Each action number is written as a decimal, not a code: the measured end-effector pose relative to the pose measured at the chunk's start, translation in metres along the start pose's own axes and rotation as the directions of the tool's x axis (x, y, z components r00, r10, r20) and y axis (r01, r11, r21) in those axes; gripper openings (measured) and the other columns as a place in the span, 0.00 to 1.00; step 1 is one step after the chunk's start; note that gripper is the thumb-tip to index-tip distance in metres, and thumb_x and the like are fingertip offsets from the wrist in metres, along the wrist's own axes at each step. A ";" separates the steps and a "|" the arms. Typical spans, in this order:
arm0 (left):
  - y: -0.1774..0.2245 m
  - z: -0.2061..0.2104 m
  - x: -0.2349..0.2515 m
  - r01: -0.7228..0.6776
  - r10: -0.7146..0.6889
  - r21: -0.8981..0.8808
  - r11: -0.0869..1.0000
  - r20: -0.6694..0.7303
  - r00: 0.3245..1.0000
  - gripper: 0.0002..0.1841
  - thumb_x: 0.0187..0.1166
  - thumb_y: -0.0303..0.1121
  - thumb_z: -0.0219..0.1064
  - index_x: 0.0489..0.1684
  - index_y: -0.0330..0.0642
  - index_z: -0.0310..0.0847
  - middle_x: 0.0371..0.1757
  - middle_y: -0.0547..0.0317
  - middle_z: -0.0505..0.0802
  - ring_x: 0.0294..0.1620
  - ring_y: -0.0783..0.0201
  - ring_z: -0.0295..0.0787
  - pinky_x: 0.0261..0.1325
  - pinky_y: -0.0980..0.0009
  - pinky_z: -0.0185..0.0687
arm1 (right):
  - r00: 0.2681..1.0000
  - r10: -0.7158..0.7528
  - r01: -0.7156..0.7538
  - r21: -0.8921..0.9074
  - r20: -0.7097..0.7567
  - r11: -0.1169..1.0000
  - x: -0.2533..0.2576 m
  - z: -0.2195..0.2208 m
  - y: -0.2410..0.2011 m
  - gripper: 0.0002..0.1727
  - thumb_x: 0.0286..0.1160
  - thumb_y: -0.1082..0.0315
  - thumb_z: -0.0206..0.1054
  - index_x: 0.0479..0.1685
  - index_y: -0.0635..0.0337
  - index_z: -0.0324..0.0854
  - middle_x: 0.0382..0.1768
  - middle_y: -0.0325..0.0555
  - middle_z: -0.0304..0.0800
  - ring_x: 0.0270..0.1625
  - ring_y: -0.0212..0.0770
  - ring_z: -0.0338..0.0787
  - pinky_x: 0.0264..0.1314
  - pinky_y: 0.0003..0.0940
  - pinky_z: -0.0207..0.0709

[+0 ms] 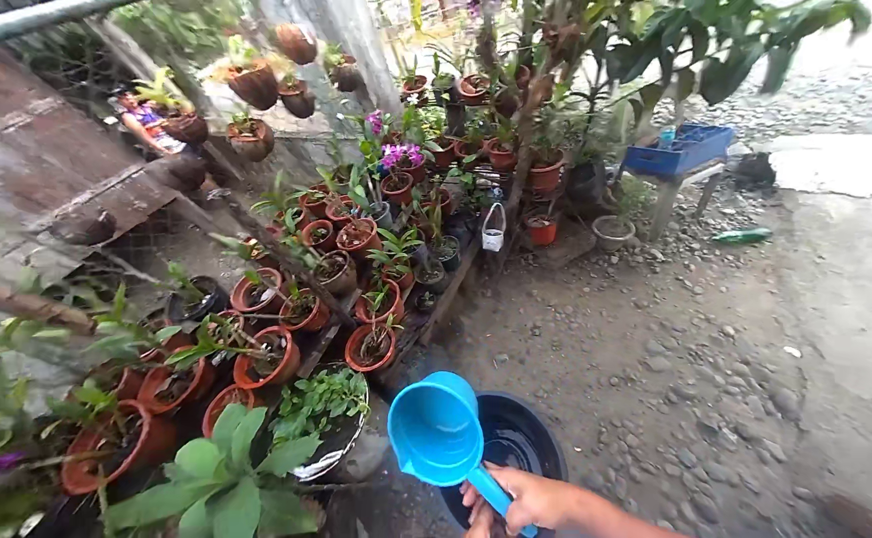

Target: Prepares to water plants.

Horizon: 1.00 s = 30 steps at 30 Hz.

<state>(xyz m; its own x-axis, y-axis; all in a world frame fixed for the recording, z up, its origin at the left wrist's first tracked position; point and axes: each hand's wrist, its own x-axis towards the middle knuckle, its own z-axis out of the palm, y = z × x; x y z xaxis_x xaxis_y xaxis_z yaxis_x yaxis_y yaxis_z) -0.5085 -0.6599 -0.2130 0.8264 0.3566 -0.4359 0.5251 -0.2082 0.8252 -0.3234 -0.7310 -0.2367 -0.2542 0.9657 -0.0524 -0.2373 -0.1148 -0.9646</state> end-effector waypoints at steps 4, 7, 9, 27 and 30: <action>-0.002 -0.006 -0.018 0.034 -0.034 0.051 0.998 -0.007 0.999 0.23 0.85 0.34 0.62 0.70 0.24 0.76 0.57 0.34 0.93 0.61 0.44 0.92 0.70 0.43 0.81 | 0.998 0.038 -0.037 -0.018 0.044 0.999 0.012 0.013 0.003 0.32 0.53 0.80 0.65 0.69 0.68 0.78 0.74 0.59 0.77 0.70 0.47 0.83 0.73 0.44 0.79; -0.012 -0.011 -0.033 0.039 -0.039 -0.014 0.999 -0.018 0.999 0.25 0.84 0.35 0.64 0.73 0.25 0.74 0.62 0.33 0.91 0.65 0.44 0.90 0.74 0.45 0.79 | 0.995 0.053 -0.052 -0.017 0.081 0.998 0.023 0.025 0.007 0.31 0.53 0.78 0.66 0.67 0.66 0.79 0.73 0.57 0.78 0.70 0.46 0.82 0.73 0.43 0.78; -0.019 -0.011 -0.045 0.023 -0.029 -0.158 0.987 -0.036 0.999 0.27 0.82 0.33 0.67 0.76 0.24 0.70 0.65 0.33 0.89 0.68 0.48 0.88 0.77 0.50 0.78 | 0.992 0.048 -0.047 -0.017 0.113 0.999 0.030 0.034 0.011 0.30 0.53 0.77 0.66 0.66 0.66 0.79 0.70 0.55 0.80 0.70 0.45 0.83 0.74 0.43 0.78; -0.088 -0.009 -0.185 -0.244 0.162 -0.651 0.719 -0.185 0.969 0.15 0.80 0.26 0.62 0.61 0.29 0.79 0.52 0.59 0.93 0.54 0.75 0.88 0.66 0.71 0.81 | 0.952 0.176 -0.108 -0.265 0.249 0.958 0.056 0.177 0.002 0.29 0.52 0.75 0.67 0.62 0.69 0.83 0.73 0.58 0.77 0.70 0.43 0.82 0.72 0.39 0.79; -0.098 -0.009 -0.202 -0.231 0.159 -0.634 0.738 -0.170 0.973 0.13 0.82 0.26 0.60 0.59 0.29 0.82 0.51 0.58 0.94 0.53 0.75 0.88 0.66 0.70 0.82 | 0.945 0.114 -0.041 -0.234 0.306 0.971 0.059 0.185 0.029 0.28 0.54 0.73 0.67 0.63 0.66 0.85 0.72 0.53 0.79 0.72 0.41 0.80 0.74 0.38 0.77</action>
<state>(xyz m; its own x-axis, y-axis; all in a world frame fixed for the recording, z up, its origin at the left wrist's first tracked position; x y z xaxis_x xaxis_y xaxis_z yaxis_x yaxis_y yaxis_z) -0.7290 -0.7030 -0.2029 0.8523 0.4687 -0.2320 0.0676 0.3411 0.9376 -0.5188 -0.7206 -0.2201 -0.5543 0.8284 -0.0804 -0.0004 -0.0968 -0.9953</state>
